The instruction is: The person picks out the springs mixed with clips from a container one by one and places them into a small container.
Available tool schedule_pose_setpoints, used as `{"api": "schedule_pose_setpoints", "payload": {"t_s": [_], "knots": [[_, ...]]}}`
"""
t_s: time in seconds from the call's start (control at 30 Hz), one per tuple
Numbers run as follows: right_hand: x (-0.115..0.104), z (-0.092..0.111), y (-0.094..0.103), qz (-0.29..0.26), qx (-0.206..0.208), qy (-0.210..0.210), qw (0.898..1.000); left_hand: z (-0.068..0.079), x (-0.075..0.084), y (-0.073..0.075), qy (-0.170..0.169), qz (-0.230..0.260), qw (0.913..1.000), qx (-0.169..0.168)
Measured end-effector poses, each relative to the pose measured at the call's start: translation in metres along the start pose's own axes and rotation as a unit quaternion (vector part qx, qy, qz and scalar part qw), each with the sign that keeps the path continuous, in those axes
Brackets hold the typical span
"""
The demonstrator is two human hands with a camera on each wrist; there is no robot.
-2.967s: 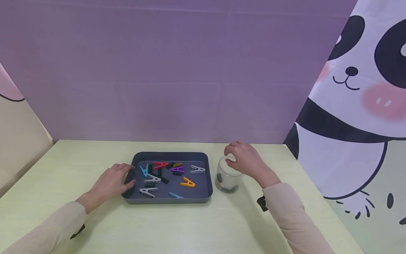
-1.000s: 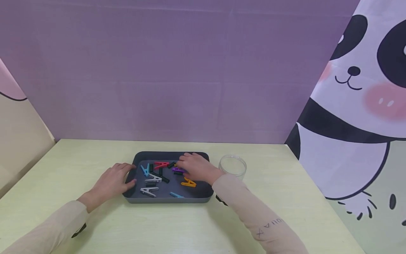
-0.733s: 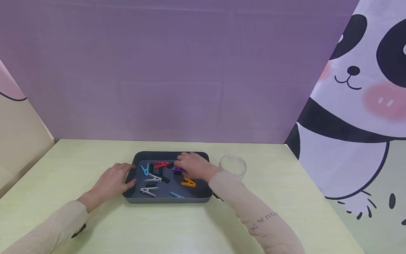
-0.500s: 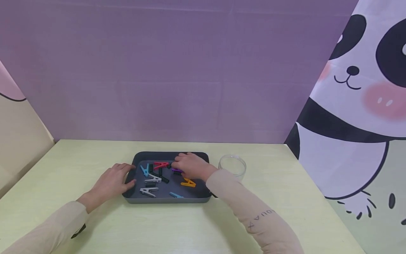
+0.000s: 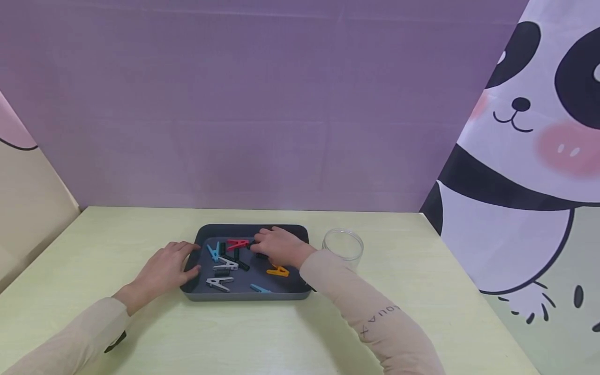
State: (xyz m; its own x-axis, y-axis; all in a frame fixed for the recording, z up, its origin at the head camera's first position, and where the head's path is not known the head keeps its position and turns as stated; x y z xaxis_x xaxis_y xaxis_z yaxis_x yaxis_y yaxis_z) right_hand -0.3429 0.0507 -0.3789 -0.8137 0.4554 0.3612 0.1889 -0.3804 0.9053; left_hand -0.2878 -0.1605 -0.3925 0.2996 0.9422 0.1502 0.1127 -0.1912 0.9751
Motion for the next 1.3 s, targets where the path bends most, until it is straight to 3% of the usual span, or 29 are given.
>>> {"api": "schedule_pose_setpoints", "payload": {"t_s": [0.7, 1.3], "knots": [[-0.0045, -0.0013, 0.0001, 0.022, 0.006, 0.003, 1.0, -0.0012, -0.0012, -0.0017, 0.005, 0.004, 1.0, -0.004], [-0.0014, 0.0021, 0.0035, 0.003, 0.018, -0.004, 1.0, -0.0016, -0.0021, -0.0014, 0.004, 0.0, 1.0, -0.007]]}}
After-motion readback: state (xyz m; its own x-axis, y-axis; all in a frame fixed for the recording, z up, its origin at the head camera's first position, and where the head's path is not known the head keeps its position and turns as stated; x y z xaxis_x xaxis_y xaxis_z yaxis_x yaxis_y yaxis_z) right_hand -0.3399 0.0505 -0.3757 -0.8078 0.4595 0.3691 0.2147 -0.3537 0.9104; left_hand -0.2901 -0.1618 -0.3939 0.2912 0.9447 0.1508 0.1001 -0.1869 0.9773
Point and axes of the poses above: each hand's wrist, its own z-axis away from the middle knuckle, its own y-axis out of the back of the hand, x = y × z, the point moved 5 cm from there along -z, towards the middle knuckle, and after that the axes turned 8 degrees about -x, right-handed, at the moved point
